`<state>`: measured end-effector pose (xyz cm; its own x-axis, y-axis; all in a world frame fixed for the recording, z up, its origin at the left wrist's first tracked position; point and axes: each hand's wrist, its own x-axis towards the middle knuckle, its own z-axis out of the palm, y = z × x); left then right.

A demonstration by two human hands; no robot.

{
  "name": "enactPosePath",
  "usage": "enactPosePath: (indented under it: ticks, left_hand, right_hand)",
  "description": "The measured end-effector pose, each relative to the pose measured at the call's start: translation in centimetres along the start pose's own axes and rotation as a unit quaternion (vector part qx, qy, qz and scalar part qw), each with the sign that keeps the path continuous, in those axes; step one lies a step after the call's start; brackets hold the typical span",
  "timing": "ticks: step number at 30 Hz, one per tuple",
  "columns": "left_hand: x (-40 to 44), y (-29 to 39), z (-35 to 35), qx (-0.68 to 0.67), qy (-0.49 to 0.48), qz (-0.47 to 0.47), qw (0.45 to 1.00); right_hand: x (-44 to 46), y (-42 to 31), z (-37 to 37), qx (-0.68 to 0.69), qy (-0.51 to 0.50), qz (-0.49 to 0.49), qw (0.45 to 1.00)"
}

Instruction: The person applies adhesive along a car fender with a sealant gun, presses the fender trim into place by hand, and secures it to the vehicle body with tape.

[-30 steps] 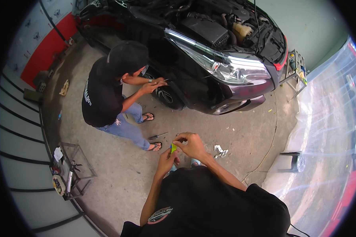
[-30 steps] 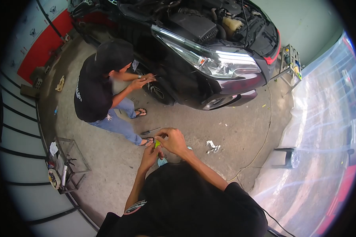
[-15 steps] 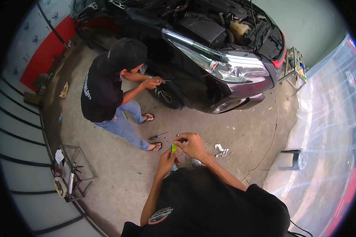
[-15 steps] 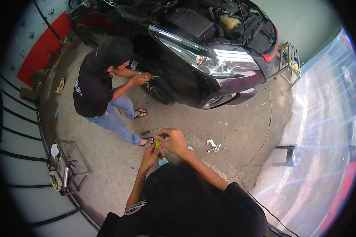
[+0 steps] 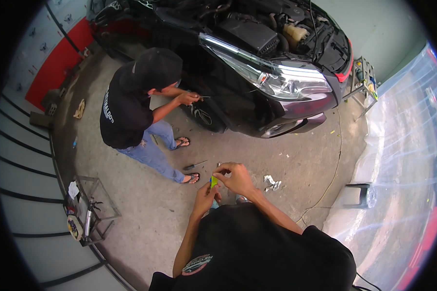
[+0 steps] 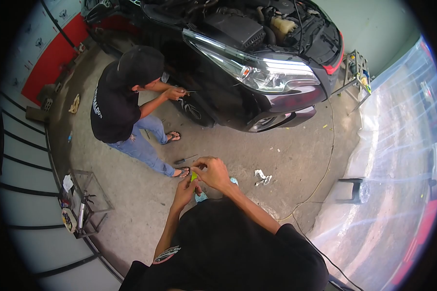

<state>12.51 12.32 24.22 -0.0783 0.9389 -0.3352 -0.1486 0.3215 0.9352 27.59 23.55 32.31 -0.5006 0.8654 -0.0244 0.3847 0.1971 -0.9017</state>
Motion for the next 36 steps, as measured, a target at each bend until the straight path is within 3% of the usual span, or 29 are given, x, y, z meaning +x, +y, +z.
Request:
enactPosePath:
  ticks: [36]
  left_hand:
    - [1.4,-0.3,-0.6,-0.005,0.004,-0.004,1.000]
  right_hand:
    - [1.4,-0.5,0.1,-0.020,-0.004,-0.017,1.000]
